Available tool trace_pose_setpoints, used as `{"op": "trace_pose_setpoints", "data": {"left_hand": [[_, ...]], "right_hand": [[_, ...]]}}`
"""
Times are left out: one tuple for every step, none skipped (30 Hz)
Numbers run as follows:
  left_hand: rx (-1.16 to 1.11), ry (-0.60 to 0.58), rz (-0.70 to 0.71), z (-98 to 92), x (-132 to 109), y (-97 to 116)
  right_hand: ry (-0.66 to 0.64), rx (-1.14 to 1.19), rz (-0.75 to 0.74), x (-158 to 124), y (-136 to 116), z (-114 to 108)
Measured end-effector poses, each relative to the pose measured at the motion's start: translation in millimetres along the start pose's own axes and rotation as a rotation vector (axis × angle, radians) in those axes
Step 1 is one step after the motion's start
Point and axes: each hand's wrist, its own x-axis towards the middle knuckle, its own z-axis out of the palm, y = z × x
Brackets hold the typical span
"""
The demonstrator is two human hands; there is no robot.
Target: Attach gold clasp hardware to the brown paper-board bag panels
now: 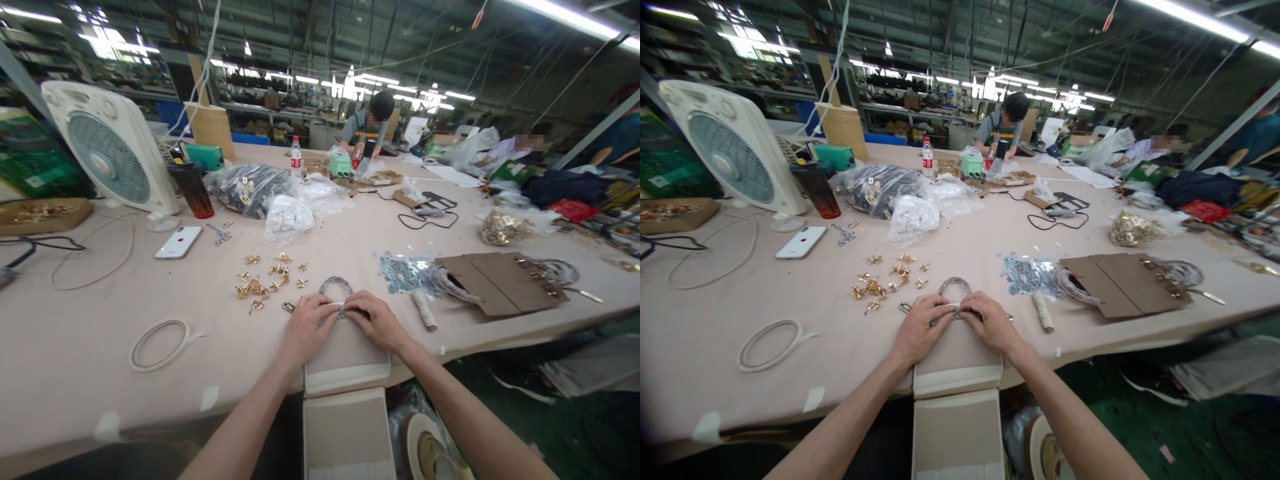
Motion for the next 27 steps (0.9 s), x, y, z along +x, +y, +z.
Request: {"op": "trace_pose_setpoints", "data": {"left_hand": [[0.000, 0.000, -0.002, 0.5, 0.0, -0.3], [0.000, 0.002, -0.004, 0.9, 0.1, -0.5], [0.000, 0.004, -0.007, 1.4, 0.2, -0.7], [0.000, 0.007, -0.010, 1.7, 0.3, -0.8], [-0.001, 0.010, -0.011, 1.9, 0.5, -0.7], [-0.003, 0.013, -0.012, 2.0, 0.7, -0.6], [-0.003, 0.013, -0.013, 2.1, 0.9, -0.5], [-0.003, 0.011, -0.013, 2.1, 1.2, -0.3], [-0.002, 0.010, -0.016, 2.2, 1.4, -0.1], [0.000, 0.009, -0.021, 2.4, 1.7, 0.0], [0.002, 0.008, -0.029, 2.6, 1.9, 0.1], [0.005, 0.008, -0.037, 2.8, 2.1, 0.2], [0.008, 0.008, -0.046, 3.1, 2.2, 0.3], [0.011, 0.008, -0.053, 3.4, 2.2, 0.3], [0.013, 0.007, -0.057, 3.7, 2.1, 0.4], [0.015, 0.007, -0.059, 3.9, 1.9, 0.4], [0.016, 0.006, -0.059, 4.0, 1.8, 0.3], [0.016, 0.005, -0.057, 4.0, 1.7, 0.3], [0.016, 0.004, -0.053, 3.9, 1.7, 0.3], [0.017, 0.003, -0.049, 3.8, 1.7, 0.2], [0.017, 0.002, -0.044, 3.6, 1.8, 0.2], [0.018, 0.002, -0.037, 3.4, 1.9, 0.1], [0.020, 0.000, -0.029, 3.2, 1.9, 0.0], [0.022, -0.004, -0.020, 3.1, 1.9, -0.3], [0.026, -0.011, -0.011, 3.1, 1.8, -0.9], [0.032, -0.016, -0.002, 3.2, 1.7, -1.8], [0.038, -0.021, 0.006, 3.6, 1.7, -3.3]], "right_hand": [[0.004, 0.003, 0.003, 0.5, 0.9, 0.7], [0.007, 0.004, 0.008, 1.1, 1.9, 1.1], [0.009, 0.001, 0.015, 1.7, 2.9, 1.3], [0.010, -0.002, 0.019, 2.3, 4.0, 1.2], [0.007, -0.006, 0.021, 2.7, 5.0, 0.9], [0.002, -0.008, 0.018, 2.8, 5.8, 0.4], [-0.005, -0.011, 0.012, 2.7, 6.2, -0.2], [-0.014, -0.016, 0.005, 2.3, 6.3, -0.9], [-0.025, -0.025, 0.001, 1.5, 5.9, -1.5], [-0.031, -0.040, -0.001, 0.4, 5.1, -1.8], [-0.030, -0.063, 0.000, -1.0, 4.0, -1.7], [-0.018, -0.091, 0.003, -2.6, 2.7, -1.1], [0.000, -0.120, 0.006, -4.5, 1.4, 0.2], [0.026, -0.143, 0.007, -6.4, 0.2, 2.0], [0.053, -0.159, 0.008, -8.5, -0.7, 4.3], [0.079, -0.167, 0.009, -10.6, -1.2, 7.0], [0.102, -0.168, 0.012, -12.6, -1.2, 10.0], [0.127, -0.166, 0.016, -14.7, -0.7, 13.2], [0.152, -0.163, 0.021, -16.7, 0.3, 16.3], [0.182, -0.159, 0.026, -18.7, 1.4, 19.3], [0.217, -0.154, 0.031, -20.7, 2.7, 22.0], [0.255, -0.147, 0.033, -22.7, 3.8, 24.3], [0.294, -0.139, 0.034, -24.7, 4.4, 26.1], [0.334, -0.131, 0.037, -26.6, 4.5, 27.3], [0.375, -0.125, 0.042, -28.5, 3.9, 27.9], [0.413, -0.120, 0.050, -30.1, 2.7, 28.0], [0.446, -0.117, 0.057, -31.5, 1.1, 27.8]]}}
